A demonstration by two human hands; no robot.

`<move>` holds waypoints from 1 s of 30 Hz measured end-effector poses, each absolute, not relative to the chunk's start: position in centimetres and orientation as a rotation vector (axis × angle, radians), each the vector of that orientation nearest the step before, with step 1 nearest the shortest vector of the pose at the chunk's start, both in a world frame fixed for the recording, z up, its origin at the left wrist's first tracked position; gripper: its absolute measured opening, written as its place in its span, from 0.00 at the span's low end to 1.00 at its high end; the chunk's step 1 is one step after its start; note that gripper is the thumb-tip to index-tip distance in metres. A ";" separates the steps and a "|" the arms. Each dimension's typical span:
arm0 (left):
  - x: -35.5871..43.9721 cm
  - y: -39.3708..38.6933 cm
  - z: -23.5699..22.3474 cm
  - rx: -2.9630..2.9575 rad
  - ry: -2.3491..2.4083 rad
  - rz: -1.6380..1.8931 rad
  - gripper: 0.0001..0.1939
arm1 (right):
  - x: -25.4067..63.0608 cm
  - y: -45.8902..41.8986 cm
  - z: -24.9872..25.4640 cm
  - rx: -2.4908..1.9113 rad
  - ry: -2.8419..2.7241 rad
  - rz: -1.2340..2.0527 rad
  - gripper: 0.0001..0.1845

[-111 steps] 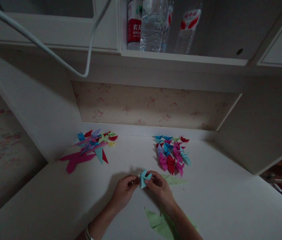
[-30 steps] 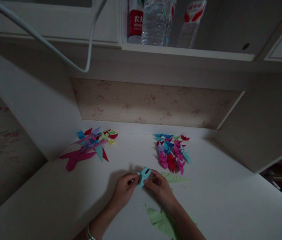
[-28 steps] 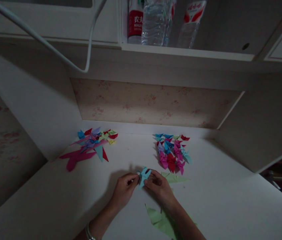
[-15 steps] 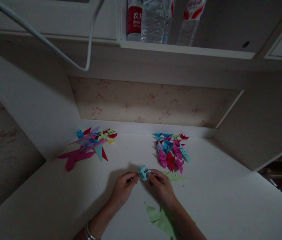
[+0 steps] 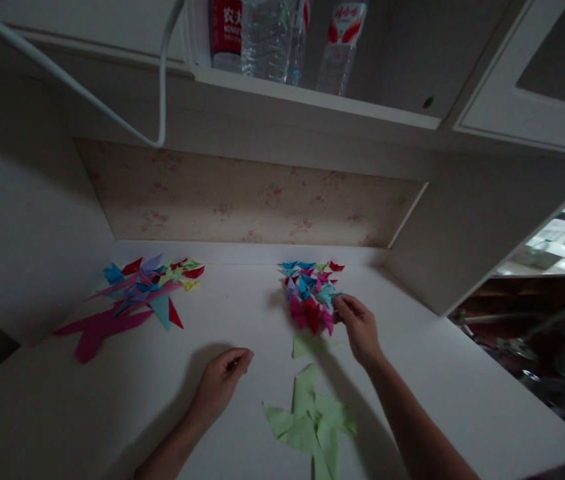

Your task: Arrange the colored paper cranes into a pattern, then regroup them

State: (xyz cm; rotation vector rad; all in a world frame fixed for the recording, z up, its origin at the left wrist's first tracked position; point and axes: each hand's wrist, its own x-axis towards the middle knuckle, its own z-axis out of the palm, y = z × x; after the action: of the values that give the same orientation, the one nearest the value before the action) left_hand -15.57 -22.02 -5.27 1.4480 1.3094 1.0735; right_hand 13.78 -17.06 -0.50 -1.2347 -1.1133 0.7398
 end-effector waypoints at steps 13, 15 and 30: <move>-15.4 -21.8 -5.7 1.445 1.370 1.051 0.19 | 29.0 -11.5 -4.0 -1.611 -1.159 0.693 0.22; -15.5 -21.7 -5.8 1.435 1.392 1.050 0.19 | 29.2 -10.7 -4.6 -1.615 -1.212 0.744 0.21; -15.6 -20.8 -5.8 1.373 1.427 0.983 0.21 | 31.5 -7.1 -7.4 -1.693 -1.465 0.859 0.22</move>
State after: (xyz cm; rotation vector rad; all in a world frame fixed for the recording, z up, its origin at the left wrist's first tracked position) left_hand -15.56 -20.78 -5.80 1.3730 1.4274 0.9833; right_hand 31.47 -7.14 -7.44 -1.6927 -1.4646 0.8595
